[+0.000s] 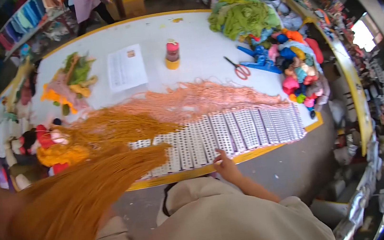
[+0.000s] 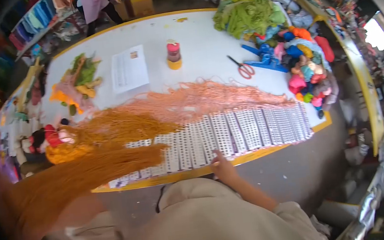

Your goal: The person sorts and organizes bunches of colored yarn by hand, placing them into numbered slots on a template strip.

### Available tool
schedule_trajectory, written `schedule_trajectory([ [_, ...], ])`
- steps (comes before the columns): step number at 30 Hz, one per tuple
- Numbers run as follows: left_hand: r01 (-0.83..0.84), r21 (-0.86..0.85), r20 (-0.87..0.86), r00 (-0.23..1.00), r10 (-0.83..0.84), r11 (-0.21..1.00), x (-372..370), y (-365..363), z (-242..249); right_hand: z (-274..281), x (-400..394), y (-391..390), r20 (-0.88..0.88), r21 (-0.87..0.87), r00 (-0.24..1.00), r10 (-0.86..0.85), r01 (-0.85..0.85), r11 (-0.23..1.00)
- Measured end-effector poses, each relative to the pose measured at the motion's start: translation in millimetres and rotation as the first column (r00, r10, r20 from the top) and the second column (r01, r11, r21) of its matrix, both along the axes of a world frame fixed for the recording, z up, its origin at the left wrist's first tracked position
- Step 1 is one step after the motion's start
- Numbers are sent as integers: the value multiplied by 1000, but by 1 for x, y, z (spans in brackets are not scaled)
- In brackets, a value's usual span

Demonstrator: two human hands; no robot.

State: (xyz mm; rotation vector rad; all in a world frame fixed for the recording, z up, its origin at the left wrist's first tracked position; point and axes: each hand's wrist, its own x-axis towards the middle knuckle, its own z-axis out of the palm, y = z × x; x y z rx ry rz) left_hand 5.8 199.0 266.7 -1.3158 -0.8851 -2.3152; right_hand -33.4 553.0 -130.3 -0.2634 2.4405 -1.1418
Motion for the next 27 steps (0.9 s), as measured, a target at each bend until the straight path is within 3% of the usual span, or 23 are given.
schedule_trajectory([
  [1, 13, -21, -37, 999, -14, 1000, 4, -6, 2, -14, 6, -4, 40, -46, 998, -57, 59, 997],
  [4, 57, -67, -82, 995, -62, 996, 11, -20, 8, 9, 17, -23, 90, 66, 993, -77, 71, 995],
  [9, 59, -66, -150, 986, -68, 996, 15, -26, 3, 1, 31, -24, -24, 90, 998, -66, 68, 994],
  [10, 54, -63, -151, 986, -63, 997, 16, -27, 2, 7, 33, -23, 20, 16, 996, -83, 82, 996],
  [13, 65, -76, -145, 987, -75, 995, 10, -33, 6, 20, 37, -30, 93, 1, 983, -159, 160, 987],
  [18, 130, -109, -133, 981, -144, 986, -4, -40, 4, -12, 52, -39, 27, 47, 984, -175, 174, 984],
  [20, 144, -97, -141, 977, -157, 985, -4, -40, 2, -2, 43, -39, -24, 23, 990, -137, 138, 990],
  [22, 172, -80, -123, 976, -181, 982, -10, -45, 2, 0, 40, -50, -34, 98, 982, -188, 191, 977],
  [24, 204, -50, -83, 975, -208, 978, -19, -56, 2, 9, 37, -58, -10, 59, 975, -220, 221, 974],
  [27, 297, 88, 29, 953, -300, 951, -30, -67, -22, 19, 26, -63, -20, 46, 974, -227, 228, 973],
])
